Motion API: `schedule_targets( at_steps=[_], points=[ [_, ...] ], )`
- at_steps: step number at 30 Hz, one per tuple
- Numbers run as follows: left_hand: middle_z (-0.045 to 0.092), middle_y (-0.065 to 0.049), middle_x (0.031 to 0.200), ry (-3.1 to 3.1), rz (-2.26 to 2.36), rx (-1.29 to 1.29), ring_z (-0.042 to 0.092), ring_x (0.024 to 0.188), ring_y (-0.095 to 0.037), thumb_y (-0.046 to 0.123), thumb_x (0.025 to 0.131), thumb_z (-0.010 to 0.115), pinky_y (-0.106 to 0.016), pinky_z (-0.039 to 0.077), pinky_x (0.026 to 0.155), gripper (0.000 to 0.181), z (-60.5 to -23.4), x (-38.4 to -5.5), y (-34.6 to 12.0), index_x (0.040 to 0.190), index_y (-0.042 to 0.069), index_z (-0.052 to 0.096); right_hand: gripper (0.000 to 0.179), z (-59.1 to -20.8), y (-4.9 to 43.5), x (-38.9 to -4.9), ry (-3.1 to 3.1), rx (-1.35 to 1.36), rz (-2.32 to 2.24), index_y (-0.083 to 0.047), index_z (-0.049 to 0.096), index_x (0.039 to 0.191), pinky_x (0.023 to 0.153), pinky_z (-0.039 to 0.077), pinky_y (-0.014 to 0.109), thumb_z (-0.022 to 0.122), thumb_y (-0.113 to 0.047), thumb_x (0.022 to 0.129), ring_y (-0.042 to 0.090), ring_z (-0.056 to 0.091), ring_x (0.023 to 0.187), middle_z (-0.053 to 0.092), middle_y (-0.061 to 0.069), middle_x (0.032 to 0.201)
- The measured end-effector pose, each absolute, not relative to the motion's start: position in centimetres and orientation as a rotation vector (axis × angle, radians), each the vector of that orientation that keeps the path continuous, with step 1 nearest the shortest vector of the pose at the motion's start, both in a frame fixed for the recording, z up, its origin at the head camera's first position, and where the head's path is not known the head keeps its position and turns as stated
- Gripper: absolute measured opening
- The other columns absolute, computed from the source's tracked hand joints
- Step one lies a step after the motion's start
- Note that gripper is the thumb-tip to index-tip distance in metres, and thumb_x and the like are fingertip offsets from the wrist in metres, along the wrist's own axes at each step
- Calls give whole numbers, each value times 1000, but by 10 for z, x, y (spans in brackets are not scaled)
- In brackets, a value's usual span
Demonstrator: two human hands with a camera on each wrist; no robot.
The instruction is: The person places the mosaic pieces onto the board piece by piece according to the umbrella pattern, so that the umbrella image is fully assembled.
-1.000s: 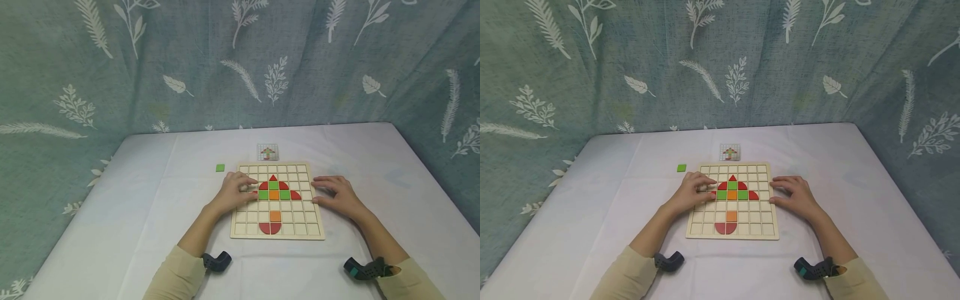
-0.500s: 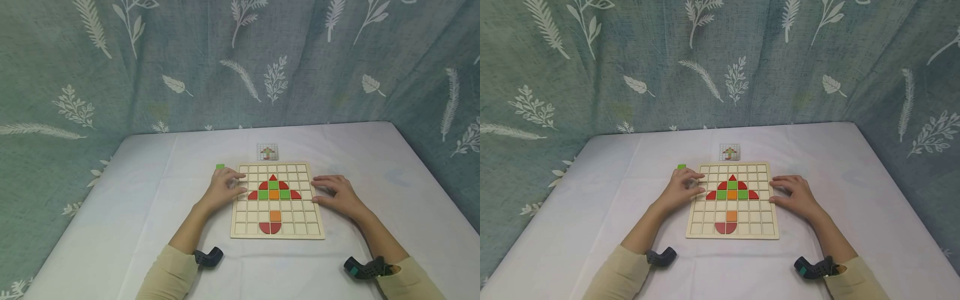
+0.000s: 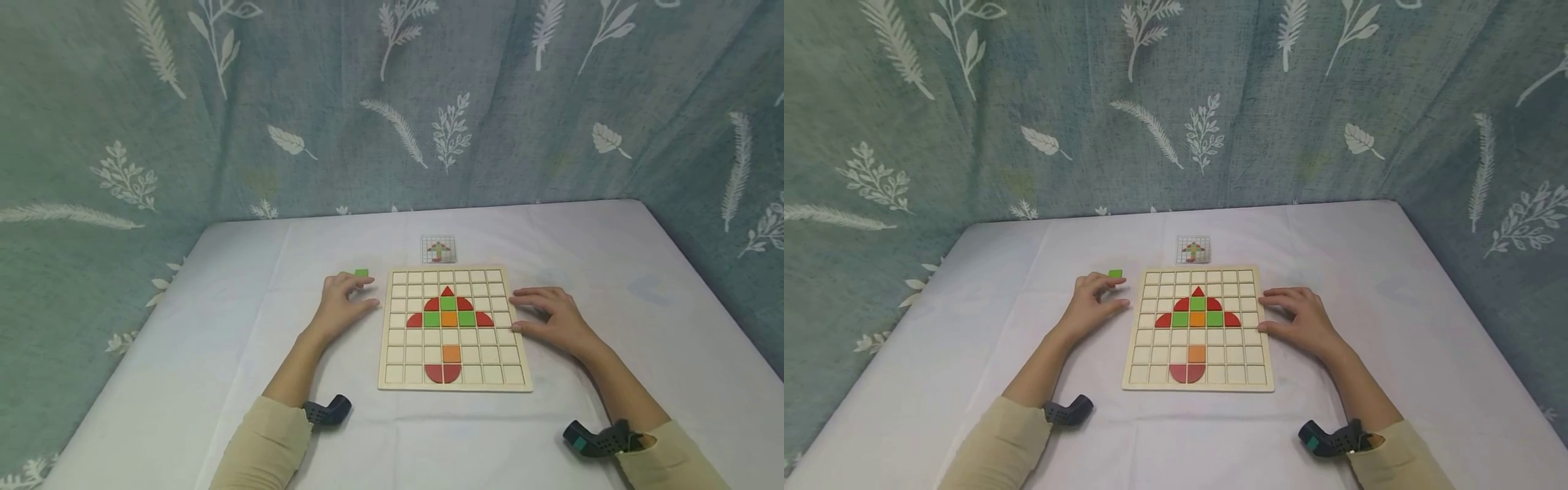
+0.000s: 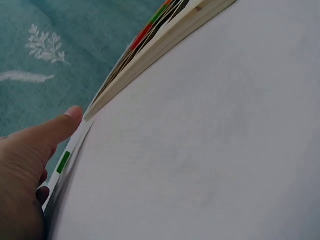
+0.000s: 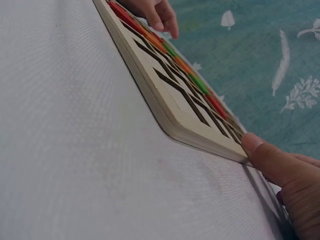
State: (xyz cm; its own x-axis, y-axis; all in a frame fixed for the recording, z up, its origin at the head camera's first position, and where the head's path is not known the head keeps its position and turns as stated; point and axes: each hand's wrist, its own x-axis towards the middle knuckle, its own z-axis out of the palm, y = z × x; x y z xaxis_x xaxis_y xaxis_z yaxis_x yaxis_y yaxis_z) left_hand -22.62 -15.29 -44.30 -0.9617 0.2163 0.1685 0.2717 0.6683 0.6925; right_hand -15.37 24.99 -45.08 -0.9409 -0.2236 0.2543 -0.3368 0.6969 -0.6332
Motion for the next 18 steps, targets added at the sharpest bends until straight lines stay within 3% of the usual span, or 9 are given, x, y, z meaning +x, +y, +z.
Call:
schedule_targets(
  at_steps=[8,18],
  points=[
    [52,-4,114,-2798,-1167,-232,35,115,-24,39,79,74,-46,37,96,50,-445,-242,-164,124,19,61,48,-450,250,-152,-2742,462,1074,-6,67,115,96,23,57,80,-25,73,35,38,119,57,15,128],
    [52,-9,122,-2860,-1001,-161,36,115,-29,42,80,72,-48,24,100,56,-447,-258,-169,128,17,59,49,-451,250,-153,-2751,458,1075,-6,66,116,97,22,57,80,-26,73,35,37,121,57,15,128]
  ],
)
